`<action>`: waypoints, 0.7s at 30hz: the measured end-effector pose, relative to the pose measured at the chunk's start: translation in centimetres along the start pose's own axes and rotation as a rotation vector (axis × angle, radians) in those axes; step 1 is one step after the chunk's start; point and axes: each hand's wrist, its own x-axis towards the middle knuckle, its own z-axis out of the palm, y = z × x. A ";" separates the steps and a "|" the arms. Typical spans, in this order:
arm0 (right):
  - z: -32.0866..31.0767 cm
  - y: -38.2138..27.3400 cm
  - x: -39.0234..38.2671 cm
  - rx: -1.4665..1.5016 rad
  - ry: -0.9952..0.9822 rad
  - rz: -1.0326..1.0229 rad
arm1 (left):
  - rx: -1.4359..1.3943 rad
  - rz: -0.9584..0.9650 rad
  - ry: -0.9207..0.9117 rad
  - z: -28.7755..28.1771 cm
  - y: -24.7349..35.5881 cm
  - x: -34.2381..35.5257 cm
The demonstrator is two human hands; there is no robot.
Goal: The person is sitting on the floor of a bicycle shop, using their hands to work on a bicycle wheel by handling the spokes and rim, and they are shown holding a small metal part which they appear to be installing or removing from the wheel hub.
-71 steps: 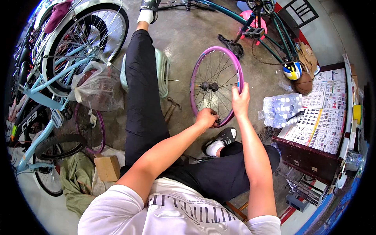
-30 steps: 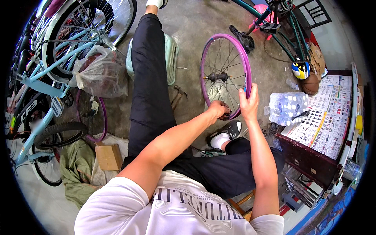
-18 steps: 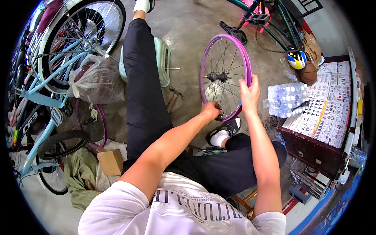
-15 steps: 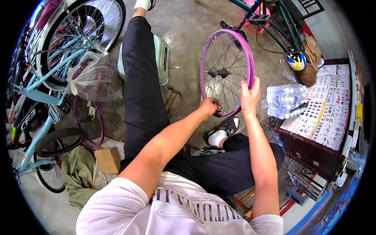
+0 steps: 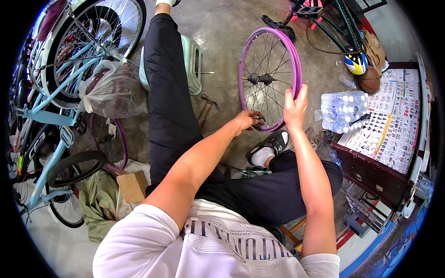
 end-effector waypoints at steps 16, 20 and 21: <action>0.3 -0.5 0.0 -0.063 -0.009 0.061 | 0.110 0.217 0.160 0.4 -1.4 0.8; 0.7 -1.4 0.4 -0.054 -0.011 0.041 | 0.047 0.167 0.102 -0.2 -0.8 0.2; 0.7 -1.3 0.5 -0.024 0.027 -0.008 | -0.035 0.180 0.046 -0.3 -0.7 0.0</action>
